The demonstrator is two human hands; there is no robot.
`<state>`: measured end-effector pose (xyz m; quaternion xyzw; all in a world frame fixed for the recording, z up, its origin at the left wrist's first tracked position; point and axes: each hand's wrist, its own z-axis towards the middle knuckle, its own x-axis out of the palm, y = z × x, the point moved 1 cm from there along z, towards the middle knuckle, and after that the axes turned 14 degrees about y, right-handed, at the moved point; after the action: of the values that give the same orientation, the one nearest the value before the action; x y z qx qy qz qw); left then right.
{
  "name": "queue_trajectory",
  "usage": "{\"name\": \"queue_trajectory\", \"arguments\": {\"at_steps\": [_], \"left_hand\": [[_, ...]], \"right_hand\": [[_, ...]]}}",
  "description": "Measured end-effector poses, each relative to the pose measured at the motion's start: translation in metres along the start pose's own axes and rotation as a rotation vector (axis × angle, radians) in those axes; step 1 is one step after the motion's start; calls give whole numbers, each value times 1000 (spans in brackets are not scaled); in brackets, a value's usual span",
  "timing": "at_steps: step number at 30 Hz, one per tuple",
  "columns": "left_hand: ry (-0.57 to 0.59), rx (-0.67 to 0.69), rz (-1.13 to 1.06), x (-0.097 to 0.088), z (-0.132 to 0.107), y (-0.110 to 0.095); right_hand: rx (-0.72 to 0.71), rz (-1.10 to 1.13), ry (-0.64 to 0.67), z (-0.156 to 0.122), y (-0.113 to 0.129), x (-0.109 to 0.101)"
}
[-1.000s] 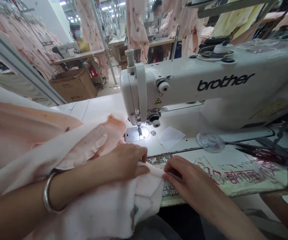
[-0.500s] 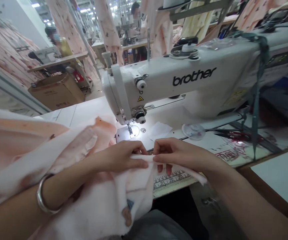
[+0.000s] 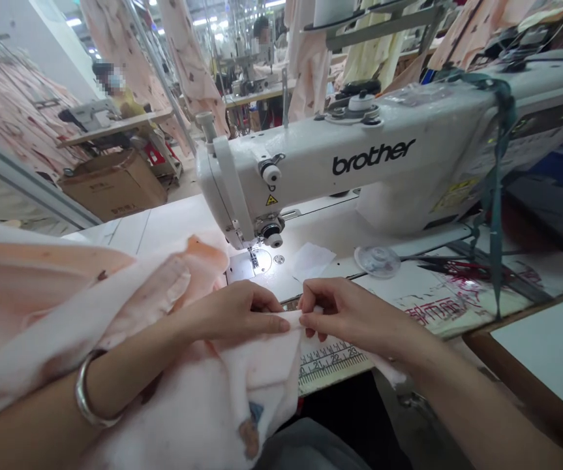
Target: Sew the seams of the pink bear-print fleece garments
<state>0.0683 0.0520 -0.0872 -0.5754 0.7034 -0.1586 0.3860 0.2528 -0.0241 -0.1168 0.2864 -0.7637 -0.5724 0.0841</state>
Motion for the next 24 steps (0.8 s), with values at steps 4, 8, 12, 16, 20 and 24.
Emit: {"name": "queue_trajectory", "arguments": {"at_steps": [4,8,12,16,20,24], "left_hand": [[-110,-22,-56,10,1,2],[-205,24,-40,16,2,5],[-223,-2,-42,10,-1,6],[-214,-129,-97,-10,-3,11],[-300,-289,-173,-29,5,24],[-381,-279,-225,-37,17,36]], "right_hand": [[-7,27,-55,-8,-3,4],[15,33,-23,-11,-3,7],[64,15,-16,0,-1,6],[48,103,93,30,5,-6],[99,-30,150,68,12,-24],[188,-216,40,93,18,-34]]}}
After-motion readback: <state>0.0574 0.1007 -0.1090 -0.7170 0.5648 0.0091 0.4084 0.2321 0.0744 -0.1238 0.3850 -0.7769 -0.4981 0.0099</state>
